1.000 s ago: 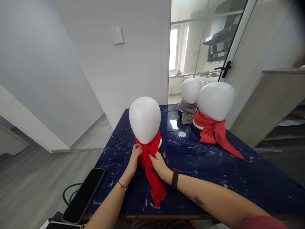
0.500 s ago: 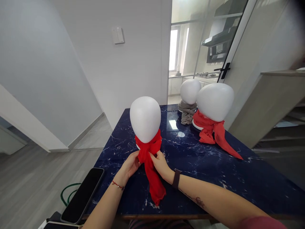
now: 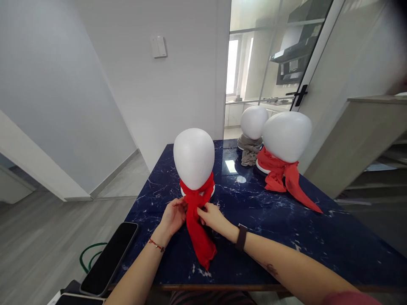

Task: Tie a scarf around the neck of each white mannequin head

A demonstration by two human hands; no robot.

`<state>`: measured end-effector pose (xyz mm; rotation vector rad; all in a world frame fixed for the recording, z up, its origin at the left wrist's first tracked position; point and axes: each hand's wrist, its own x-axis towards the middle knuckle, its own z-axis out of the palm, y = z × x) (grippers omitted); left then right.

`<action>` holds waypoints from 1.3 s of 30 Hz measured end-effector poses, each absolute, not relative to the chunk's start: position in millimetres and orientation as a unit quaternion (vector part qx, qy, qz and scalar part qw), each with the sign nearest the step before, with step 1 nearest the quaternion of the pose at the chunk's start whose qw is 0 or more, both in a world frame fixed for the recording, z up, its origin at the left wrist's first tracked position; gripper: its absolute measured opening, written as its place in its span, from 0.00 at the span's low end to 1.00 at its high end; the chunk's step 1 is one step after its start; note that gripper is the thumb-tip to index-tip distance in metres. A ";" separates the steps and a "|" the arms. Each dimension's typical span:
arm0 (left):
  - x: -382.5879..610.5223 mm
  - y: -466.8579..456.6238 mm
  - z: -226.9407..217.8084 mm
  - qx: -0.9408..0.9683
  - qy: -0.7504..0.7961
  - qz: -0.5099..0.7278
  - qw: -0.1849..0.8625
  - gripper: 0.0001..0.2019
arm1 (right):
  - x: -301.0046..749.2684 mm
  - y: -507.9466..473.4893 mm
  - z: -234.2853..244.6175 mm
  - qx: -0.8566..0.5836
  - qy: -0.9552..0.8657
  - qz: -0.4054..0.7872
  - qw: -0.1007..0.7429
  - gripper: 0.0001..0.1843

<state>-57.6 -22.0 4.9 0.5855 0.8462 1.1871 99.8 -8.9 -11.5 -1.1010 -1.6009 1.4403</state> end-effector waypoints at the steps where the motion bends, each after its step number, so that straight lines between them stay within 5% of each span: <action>1: -56.7 -22.7 5.1 0.284 0.369 0.533 0.706 0.13 | 99.6 -8.3 -9.7 -0.426 -0.596 0.592 0.337 0.16; 10: -45.1 -27.3 -2.4 0.436 0.420 0.551 0.574 0.24 | 101.7 -9.3 3.4 -0.400 -0.434 0.750 0.299 0.21; 14: -46.4 -24.6 -4.4 0.510 0.476 0.557 0.451 0.21 | 101.6 -8.8 4.2 -0.387 -0.393 0.768 0.325 0.15; 23: -53.6 -25.1 -3.6 0.538 0.530 0.537 0.375 0.13 | 97.7 -15.1 10.4 -0.301 -0.418 0.753 0.409 0.23; 32: -55.0 -27.0 2.5 0.383 0.495 0.617 0.477 0.14 | 105.5 7.9 2.8 -0.376 -0.438 0.636 0.512 0.07; 39: -53.5 -31.0 3.6 0.398 0.501 0.521 0.566 0.17 | 107.6 12.0 7.1 -0.328 -0.463 0.658 0.495 0.11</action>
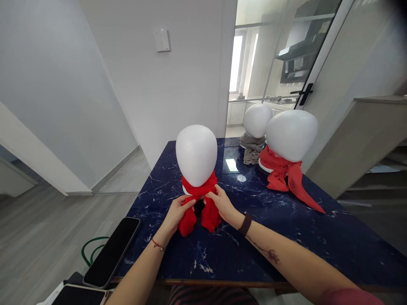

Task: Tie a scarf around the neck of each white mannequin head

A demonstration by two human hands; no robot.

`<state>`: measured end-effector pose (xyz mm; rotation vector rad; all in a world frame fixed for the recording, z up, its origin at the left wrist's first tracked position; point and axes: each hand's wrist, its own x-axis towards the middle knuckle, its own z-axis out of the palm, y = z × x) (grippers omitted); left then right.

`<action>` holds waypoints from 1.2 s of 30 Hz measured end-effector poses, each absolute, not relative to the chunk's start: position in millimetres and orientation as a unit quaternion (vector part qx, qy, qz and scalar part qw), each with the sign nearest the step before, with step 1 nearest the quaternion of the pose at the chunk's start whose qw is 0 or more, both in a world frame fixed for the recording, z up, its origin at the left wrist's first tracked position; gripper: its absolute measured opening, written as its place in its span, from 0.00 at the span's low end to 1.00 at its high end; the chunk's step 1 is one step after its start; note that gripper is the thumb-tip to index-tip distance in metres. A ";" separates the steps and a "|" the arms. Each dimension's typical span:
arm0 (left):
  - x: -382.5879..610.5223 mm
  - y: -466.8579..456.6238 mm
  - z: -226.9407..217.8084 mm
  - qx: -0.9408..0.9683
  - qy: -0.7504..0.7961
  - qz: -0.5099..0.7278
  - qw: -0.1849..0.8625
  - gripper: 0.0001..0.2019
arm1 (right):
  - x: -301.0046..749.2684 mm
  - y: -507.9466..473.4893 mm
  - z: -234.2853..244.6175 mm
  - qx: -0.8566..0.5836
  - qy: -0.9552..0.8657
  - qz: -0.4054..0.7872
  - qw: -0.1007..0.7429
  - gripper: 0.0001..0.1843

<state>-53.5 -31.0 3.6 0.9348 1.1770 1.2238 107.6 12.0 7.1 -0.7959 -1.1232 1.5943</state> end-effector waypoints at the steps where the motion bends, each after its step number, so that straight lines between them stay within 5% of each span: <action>1: -55.2 -29.9 2.1 0.394 0.507 0.533 0.552 0.16 | 108.5 13.8 5.6 -0.333 -0.475 0.643 0.500 0.14; 4: -63.4 -25.2 -1.6 0.343 0.540 0.593 0.490 0.17 | 112.9 21.2 0.9 -0.369 -0.489 0.564 0.554 0.19; 15: -82.4 -18.3 -6.9 0.165 0.576 0.752 0.275 0.11 | 133.6 47.1 10.1 -0.411 -0.482 0.434 0.641 0.16; 26: -59.7 -26.8 1.6 0.451 0.486 0.584 0.469 0.09 | 113.8 -15.6 29.6 -0.350 -0.626 0.300 0.629 0.09; 32: -48.6 -30.8 2.2 0.371 0.463 0.550 0.588 0.15 | 104.8 -44.0 23.1 -0.191 -0.838 0.238 0.452 0.04; 36: -50.8 -29.2 2.1 0.353 0.534 0.509 0.575 0.12 | 102.2 -50.5 15.7 -0.285 -0.825 0.256 0.416 0.06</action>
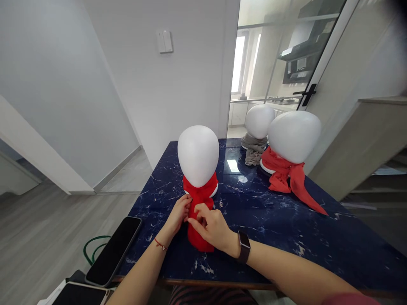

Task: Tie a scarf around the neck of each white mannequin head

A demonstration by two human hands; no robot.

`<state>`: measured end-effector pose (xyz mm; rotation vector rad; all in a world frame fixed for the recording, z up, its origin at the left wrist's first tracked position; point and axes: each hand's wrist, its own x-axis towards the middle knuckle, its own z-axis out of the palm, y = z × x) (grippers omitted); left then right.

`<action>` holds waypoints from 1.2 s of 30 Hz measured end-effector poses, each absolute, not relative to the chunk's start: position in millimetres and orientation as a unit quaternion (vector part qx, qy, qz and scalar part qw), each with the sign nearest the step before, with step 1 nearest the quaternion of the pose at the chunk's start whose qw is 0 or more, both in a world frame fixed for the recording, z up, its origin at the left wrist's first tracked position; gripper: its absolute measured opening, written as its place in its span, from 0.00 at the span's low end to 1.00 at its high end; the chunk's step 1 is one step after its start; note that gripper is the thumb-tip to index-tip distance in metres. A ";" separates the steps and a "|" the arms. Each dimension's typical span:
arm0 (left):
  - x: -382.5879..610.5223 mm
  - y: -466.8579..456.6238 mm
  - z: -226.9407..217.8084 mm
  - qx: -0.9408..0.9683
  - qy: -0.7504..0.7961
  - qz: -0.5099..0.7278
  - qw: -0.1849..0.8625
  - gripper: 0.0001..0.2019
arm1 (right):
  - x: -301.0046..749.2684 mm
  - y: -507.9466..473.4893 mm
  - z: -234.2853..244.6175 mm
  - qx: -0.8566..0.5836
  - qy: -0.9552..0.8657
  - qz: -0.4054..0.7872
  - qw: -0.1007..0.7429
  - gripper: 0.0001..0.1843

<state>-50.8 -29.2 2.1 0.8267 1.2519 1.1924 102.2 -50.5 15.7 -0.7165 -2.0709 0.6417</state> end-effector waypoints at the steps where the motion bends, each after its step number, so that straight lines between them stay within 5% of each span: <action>1: -52.0 -28.9 2.3 0.363 0.562 0.498 0.552 0.13 | 102.4 -50.1 15.1 -0.317 -0.803 0.252 0.437 0.06; 7: -56.7 -31.3 1.9 0.580 0.640 0.435 0.255 0.19 | 102.2 -33.5 9.9 -0.436 -0.672 0.240 0.549 0.02; 10: -56.4 -29.9 -2.1 0.619 0.627 0.420 0.219 0.14 | 99.2 -25.8 0.2 -0.473 -0.659 0.255 0.527 0.12; 17: -53.9 -23.4 -11.0 0.537 0.550 0.499 0.399 0.07 | 97.2 -25.6 -15.4 -0.491 -0.702 0.292 0.425 0.22; 26: -52.9 -25.9 -3.0 0.391 0.421 0.565 0.592 0.10 | 94.3 -41.8 9.1 -0.312 -0.677 0.535 0.398 0.11; 32: -49.5 -29.6 4.1 0.369 0.421 0.599 0.573 0.15 | 101.4 -53.7 14.7 -0.169 -0.867 0.299 0.360 0.03; 36: -50.7 -30.6 0.2 0.473 0.510 0.547 0.466 0.21 | 101.3 -59.9 5.7 -0.043 -0.932 0.094 0.348 0.08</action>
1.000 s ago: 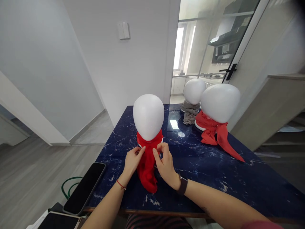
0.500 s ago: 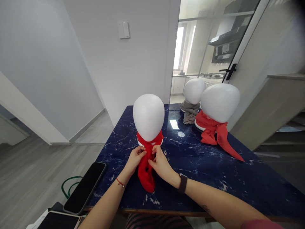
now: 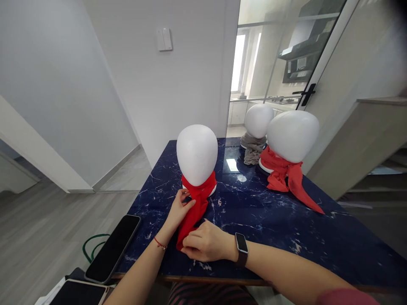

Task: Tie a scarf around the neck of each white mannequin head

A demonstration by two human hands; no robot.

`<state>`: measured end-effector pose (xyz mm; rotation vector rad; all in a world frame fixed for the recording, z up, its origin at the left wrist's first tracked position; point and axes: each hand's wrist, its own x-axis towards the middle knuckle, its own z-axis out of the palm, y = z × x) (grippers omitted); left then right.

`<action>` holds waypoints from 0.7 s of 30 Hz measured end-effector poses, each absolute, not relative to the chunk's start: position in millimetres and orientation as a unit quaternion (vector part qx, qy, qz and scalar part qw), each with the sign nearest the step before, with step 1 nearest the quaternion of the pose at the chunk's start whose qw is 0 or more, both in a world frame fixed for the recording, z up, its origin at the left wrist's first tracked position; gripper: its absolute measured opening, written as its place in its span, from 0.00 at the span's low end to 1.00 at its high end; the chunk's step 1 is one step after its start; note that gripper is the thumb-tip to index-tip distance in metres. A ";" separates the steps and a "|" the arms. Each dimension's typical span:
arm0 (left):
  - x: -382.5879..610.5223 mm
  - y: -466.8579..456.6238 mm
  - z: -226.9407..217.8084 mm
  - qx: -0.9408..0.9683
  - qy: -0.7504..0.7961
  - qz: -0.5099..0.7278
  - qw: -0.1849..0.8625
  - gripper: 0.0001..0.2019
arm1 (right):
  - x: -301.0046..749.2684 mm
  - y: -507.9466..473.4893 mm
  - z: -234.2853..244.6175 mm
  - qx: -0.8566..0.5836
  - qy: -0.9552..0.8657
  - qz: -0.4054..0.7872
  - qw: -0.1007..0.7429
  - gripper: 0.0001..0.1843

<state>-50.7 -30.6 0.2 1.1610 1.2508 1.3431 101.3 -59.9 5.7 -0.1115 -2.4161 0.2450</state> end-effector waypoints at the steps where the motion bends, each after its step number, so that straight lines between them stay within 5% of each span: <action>1: -51.2 -31.1 -0.8 0.510 0.536 0.530 0.415 0.21 | 101.0 -61.3 4.4 -0.035 -0.933 0.076 0.349 0.09; 5: -53.0 -33.4 -1.2 0.591 0.599 0.453 0.293 0.16 | 101.2 -61.9 5.8 -0.101 -0.921 0.070 0.371 0.12; 12: -56.0 -26.6 -7.7 0.576 0.568 0.474 0.347 0.13 | 107.3 -37.6 8.3 -0.442 -0.819 0.086 0.355 0.04; 17: -57.7 -23.1 -10.8 0.550 0.545 0.504 0.383 0.15 | 106.4 -35.0 2.8 -0.429 -0.849 0.114 0.287 0.06; 21: -63.4 -22.1 -11.2 0.520 0.560 0.555 0.328 0.15 | 108.4 -25.2 7.9 -0.408 -0.788 0.221 0.405 0.09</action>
